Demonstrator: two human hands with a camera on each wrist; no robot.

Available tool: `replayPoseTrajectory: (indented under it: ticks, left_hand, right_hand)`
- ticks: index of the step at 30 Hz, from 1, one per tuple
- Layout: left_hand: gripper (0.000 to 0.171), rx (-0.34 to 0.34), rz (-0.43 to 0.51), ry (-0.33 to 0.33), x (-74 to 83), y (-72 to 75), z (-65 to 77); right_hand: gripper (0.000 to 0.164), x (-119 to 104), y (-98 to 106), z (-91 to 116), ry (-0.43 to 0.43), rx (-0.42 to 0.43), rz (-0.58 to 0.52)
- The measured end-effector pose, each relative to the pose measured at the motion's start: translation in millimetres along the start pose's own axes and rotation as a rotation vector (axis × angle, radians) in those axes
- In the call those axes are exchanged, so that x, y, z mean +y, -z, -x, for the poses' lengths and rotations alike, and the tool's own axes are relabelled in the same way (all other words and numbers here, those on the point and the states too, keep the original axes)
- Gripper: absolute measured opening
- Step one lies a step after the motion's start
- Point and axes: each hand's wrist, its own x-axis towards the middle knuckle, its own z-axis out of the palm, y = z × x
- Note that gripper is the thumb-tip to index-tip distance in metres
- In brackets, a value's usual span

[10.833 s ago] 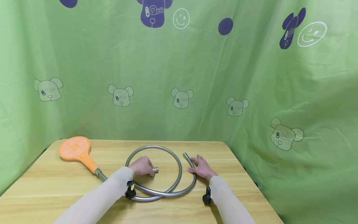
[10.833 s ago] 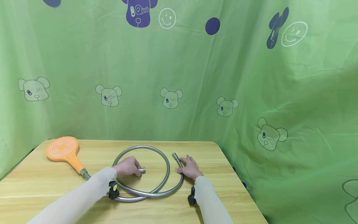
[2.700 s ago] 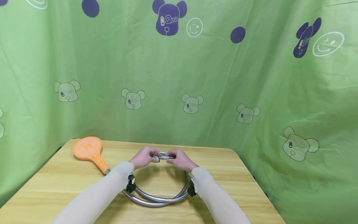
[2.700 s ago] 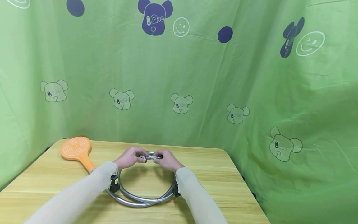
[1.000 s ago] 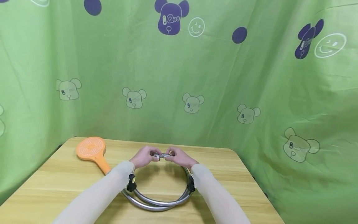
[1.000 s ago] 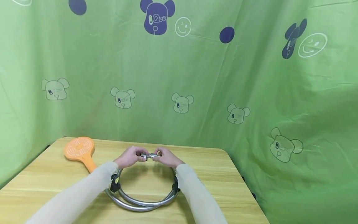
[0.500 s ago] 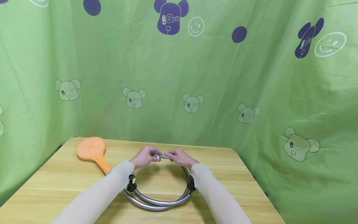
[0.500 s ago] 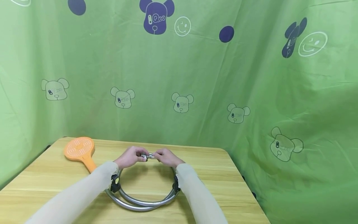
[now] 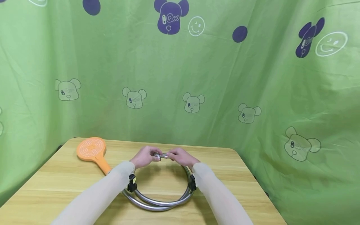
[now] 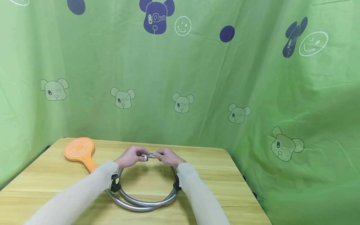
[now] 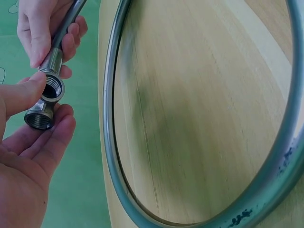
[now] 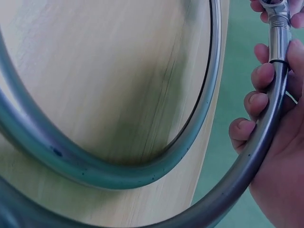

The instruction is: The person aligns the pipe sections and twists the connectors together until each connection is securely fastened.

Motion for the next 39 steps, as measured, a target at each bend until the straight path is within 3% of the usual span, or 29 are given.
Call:
replayPoseTrajectory:
  ticks: [2, 7, 14, 22, 29, 33, 39]
  left_hand:
    - [0.023, 0.0, 0.0, -0.008, -0.6, -1.2, -0.4]
    - [0.025, -0.004, 0.013, -0.008, -0.9, -1.8, -0.3]
    - [0.025, 0.002, 0.011, -0.002, 1.7, -1.4, 0.9]
    - [0.024, 0.005, 0.005, -0.006, 1.7, -3.2, 1.1]
    - [0.025, -0.003, 0.01, 0.014, 0.5, -2.4, 0.5]
    - [0.024, 0.003, 0.009, 0.02, 1.2, -1.9, 0.2]
    - [0.023, -0.006, -0.008, 0.009, 1.4, -3.7, 0.3]
  right_hand:
    - [0.038, -0.5, -0.5, 0.3, -0.025, -0.003, -0.009]
    - [0.029, -2.9, -1.0, 2.3, -0.068, -0.013, -0.085]
    - [0.015, 0.5, 0.0, 1.0, 0.003, -0.011, -0.049]
    - [0.037, 1.5, -0.3, 0.3, 0.017, -0.025, 0.01]
    - [0.024, -0.8, 0.3, 1.7, 0.002, -0.025, -0.051]
    - [0.016, 0.9, 0.9, 0.6, 0.006, -0.019, -0.021]
    - [0.04, 2.5, 2.4, 1.3, -0.007, -0.065, 0.023]
